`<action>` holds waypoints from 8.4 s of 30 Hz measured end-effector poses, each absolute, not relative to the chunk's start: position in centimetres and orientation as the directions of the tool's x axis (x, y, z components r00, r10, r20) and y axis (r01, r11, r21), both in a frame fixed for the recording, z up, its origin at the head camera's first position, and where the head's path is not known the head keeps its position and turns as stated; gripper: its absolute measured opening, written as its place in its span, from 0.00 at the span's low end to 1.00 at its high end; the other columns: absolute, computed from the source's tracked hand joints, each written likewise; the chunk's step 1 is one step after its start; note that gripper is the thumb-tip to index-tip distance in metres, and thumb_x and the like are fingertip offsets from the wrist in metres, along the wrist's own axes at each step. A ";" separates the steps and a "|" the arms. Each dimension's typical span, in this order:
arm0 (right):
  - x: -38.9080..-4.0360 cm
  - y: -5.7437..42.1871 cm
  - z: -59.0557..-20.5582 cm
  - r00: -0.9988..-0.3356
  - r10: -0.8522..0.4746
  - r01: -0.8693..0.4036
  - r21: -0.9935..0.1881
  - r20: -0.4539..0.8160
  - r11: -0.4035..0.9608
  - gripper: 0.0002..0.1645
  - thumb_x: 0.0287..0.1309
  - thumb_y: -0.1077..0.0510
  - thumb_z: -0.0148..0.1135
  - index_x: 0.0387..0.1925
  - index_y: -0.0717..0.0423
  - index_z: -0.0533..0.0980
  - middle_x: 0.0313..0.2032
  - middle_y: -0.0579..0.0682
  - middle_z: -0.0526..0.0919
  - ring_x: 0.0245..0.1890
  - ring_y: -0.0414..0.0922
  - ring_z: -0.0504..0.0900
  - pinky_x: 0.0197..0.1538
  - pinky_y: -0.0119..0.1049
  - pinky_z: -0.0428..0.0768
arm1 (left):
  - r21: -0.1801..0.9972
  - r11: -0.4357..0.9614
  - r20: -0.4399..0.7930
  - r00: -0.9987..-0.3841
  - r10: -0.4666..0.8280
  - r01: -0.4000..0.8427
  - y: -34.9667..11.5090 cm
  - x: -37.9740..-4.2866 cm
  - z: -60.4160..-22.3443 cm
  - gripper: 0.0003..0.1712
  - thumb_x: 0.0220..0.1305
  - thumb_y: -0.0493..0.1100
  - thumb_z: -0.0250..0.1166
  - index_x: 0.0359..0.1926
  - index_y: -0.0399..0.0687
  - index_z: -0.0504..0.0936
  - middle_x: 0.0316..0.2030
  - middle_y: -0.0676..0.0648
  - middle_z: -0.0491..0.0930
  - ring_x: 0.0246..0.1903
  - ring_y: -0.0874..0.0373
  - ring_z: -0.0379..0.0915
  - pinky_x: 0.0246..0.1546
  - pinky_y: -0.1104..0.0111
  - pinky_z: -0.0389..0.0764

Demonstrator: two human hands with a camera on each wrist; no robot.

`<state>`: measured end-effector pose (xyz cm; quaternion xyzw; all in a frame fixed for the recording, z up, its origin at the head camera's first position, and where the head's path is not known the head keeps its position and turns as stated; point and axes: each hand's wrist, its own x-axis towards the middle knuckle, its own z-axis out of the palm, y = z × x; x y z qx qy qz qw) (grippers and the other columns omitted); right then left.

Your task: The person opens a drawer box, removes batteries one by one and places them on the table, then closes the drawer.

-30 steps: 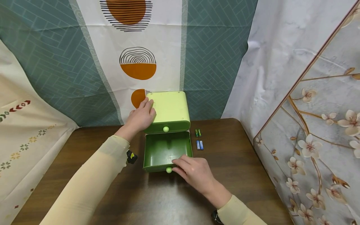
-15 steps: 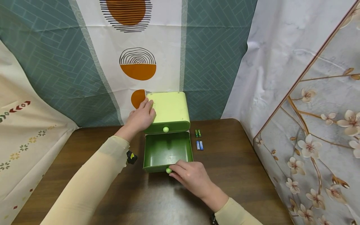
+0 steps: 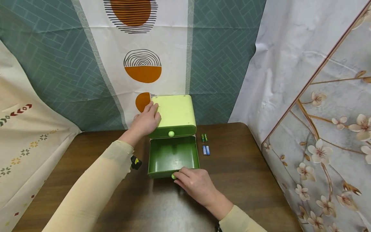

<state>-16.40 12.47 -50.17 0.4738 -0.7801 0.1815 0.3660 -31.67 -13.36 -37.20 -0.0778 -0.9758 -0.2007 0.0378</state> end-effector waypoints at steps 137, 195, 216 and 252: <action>-26.0 9.4 -49.1 -0.513 -0.553 -0.724 0.015 0.656 0.690 0.10 0.66 0.56 0.82 0.47 0.49 0.89 0.42 0.43 0.87 0.25 0.38 0.85 0.22 0.37 0.77 | 0.411 0.897 0.064 -0.987 0.149 0.162 -13.5 -32.0 -37.0 0.39 0.88 0.57 0.33 0.91 0.52 0.50 0.90 0.45 0.38 0.83 0.37 0.54 0.78 0.31 0.53; -26.2 9.3 -49.9 -0.561 -0.515 -0.693 -0.028 0.648 0.720 0.15 0.65 0.55 0.82 0.52 0.49 0.89 0.44 0.44 0.87 0.25 0.41 0.84 0.22 0.39 0.77 | 0.395 0.904 0.075 -0.987 0.145 0.162 -13.4 -32.2 -37.1 0.38 0.88 0.56 0.33 0.91 0.51 0.50 0.90 0.44 0.40 0.84 0.39 0.51 0.77 0.31 0.55; -25.0 10.3 -51.1 -0.571 -0.496 -0.688 -0.052 0.654 0.724 0.16 0.62 0.54 0.84 0.49 0.51 0.89 0.42 0.43 0.87 0.27 0.39 0.87 0.21 0.35 0.75 | 0.406 0.899 0.065 -0.986 0.152 0.165 -13.5 -32.2 -37.0 0.38 0.88 0.56 0.33 0.91 0.51 0.48 0.90 0.45 0.37 0.83 0.37 0.55 0.78 0.31 0.54; -26.4 9.6 -54.2 -0.612 -0.559 -0.685 -0.021 0.559 0.729 0.14 0.64 0.55 0.83 0.49 0.50 0.88 0.37 0.45 0.88 0.27 0.43 0.87 0.25 0.42 0.83 | 0.423 0.890 0.066 -0.985 0.157 0.170 -13.6 -32.1 -36.9 0.38 0.88 0.56 0.33 0.91 0.51 0.50 0.90 0.45 0.38 0.85 0.39 0.51 0.78 0.32 0.53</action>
